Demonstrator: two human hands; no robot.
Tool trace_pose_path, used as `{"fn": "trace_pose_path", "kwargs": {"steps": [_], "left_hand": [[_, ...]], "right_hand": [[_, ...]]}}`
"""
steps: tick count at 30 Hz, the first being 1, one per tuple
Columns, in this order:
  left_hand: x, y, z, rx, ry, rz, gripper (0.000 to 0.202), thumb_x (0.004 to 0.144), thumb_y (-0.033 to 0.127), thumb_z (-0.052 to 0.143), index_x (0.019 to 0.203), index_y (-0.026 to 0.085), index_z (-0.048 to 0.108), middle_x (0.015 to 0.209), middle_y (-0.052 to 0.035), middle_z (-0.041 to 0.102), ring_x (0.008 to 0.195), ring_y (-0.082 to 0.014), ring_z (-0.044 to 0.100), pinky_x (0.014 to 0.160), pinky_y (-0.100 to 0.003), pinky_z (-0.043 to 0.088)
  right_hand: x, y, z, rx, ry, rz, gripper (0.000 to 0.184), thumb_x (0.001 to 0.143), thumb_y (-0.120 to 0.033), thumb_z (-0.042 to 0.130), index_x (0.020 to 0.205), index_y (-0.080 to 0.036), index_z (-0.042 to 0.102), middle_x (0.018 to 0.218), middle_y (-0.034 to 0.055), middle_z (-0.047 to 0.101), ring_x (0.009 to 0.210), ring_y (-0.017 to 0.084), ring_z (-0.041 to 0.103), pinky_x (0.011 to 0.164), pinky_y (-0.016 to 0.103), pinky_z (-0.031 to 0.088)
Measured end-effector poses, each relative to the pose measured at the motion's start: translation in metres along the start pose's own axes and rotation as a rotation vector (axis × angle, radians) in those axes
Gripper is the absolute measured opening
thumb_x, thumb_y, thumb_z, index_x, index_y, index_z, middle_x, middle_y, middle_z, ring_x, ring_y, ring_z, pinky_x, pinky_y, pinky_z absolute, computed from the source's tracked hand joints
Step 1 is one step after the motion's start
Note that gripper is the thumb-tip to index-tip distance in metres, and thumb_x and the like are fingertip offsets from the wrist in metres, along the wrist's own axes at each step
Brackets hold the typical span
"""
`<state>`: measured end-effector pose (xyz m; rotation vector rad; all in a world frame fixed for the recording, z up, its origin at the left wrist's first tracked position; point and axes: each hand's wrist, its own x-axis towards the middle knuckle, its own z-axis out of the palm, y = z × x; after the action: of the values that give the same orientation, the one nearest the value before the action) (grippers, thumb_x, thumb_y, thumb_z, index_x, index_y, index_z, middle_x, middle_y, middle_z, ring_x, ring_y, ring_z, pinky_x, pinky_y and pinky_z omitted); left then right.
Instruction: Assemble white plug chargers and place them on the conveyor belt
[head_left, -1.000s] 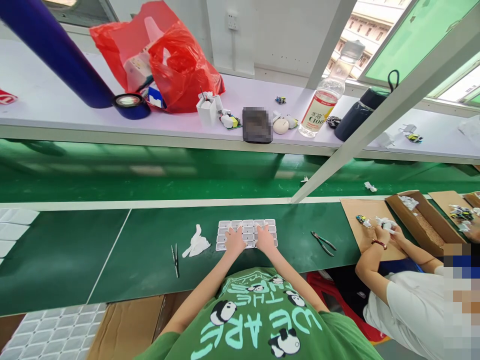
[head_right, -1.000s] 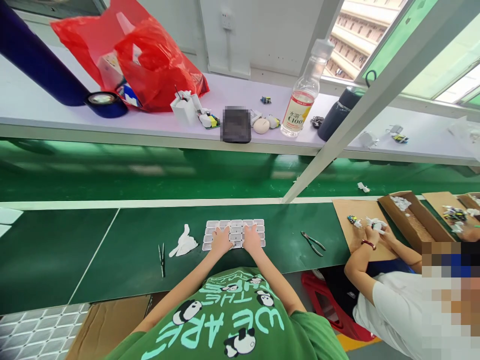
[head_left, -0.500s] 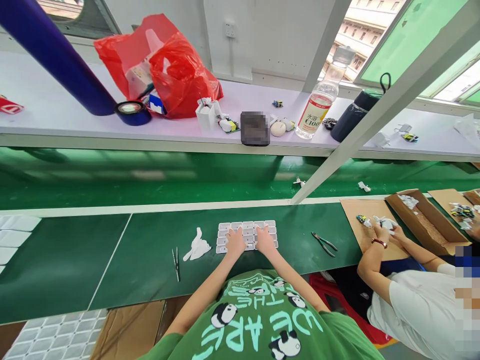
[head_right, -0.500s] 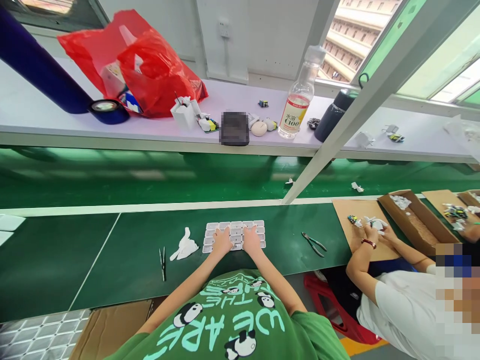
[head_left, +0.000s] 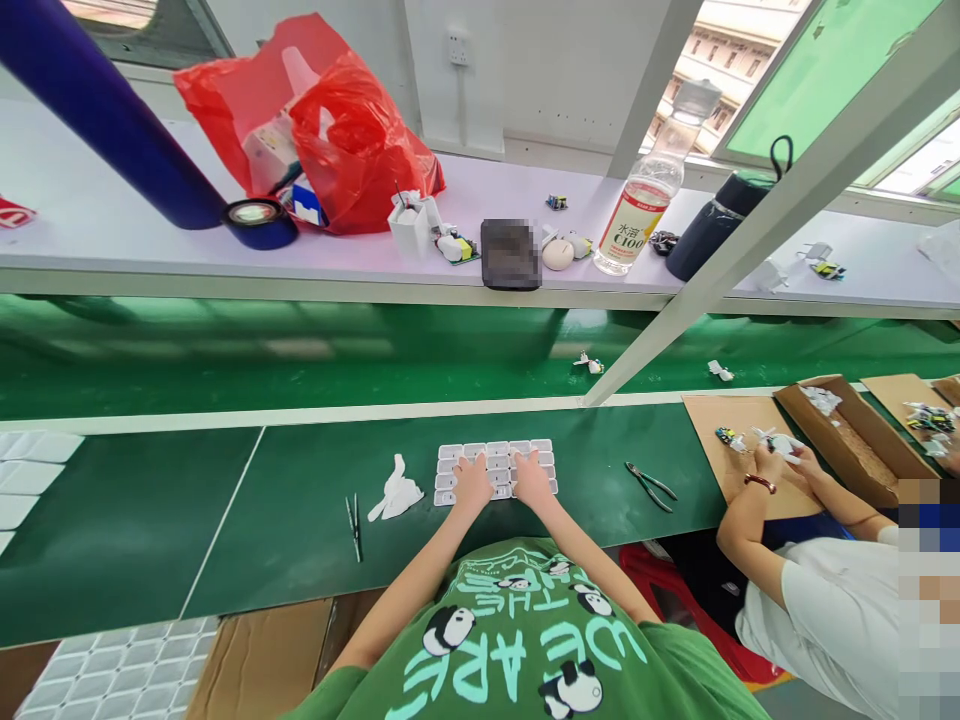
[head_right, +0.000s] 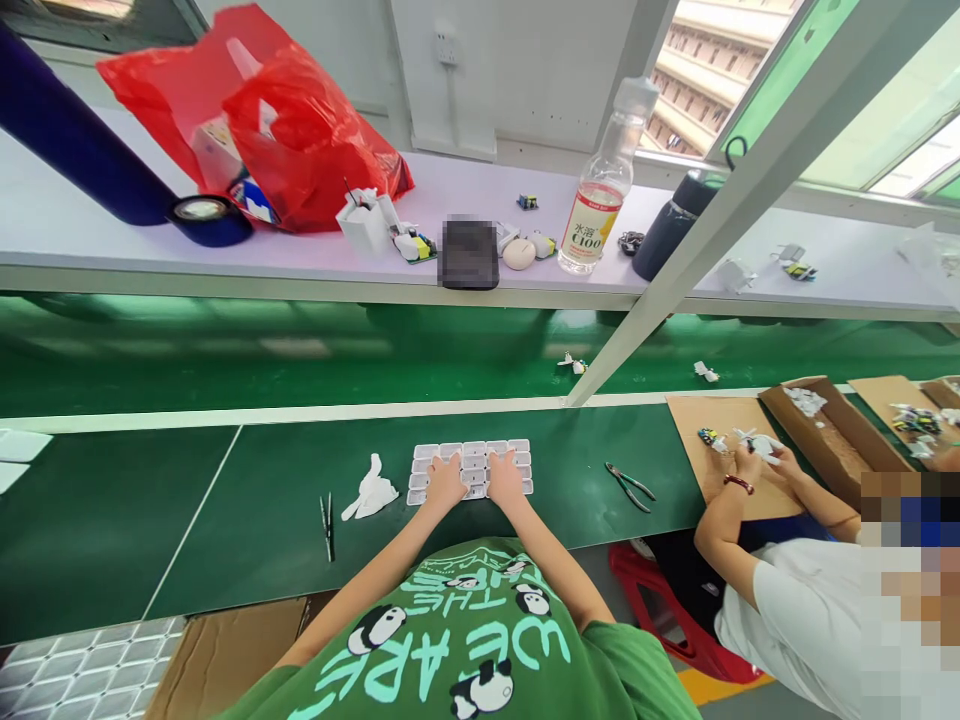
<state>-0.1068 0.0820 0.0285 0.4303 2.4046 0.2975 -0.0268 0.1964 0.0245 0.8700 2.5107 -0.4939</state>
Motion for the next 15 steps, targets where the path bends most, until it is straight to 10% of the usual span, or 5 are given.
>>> {"fn": "trace_pose_path", "kwargs": {"steps": [9,15], "left_hand": [[-0.015,-0.011,-0.013,0.038,0.022,0.092,0.07,0.086,0.037,0.067,0.15,0.023,0.043,0.152,-0.0225,0.044,0.143,-0.0429,0.039,0.097,-0.047,0.05],[-0.035,-0.061,-0.015,0.093,0.261,0.141,0.052,0.094,0.036,0.052,0.141,0.015,0.052,0.125,-0.02,0.062,0.124,-0.0352,0.055,0.106,-0.046,0.044]], "right_hand": [[-0.013,0.0,-0.021,0.017,-0.047,-0.011,0.068,0.079,-0.003,0.067,0.142,-0.022,0.05,0.162,0.0236,0.033,0.106,0.028,0.072,0.081,0.032,0.054],[-0.021,0.023,-0.027,0.089,0.05,-0.025,0.05,0.083,-0.012,0.061,0.131,-0.02,0.054,0.14,0.0157,0.052,0.12,0.029,0.058,0.087,0.034,0.052]]}}
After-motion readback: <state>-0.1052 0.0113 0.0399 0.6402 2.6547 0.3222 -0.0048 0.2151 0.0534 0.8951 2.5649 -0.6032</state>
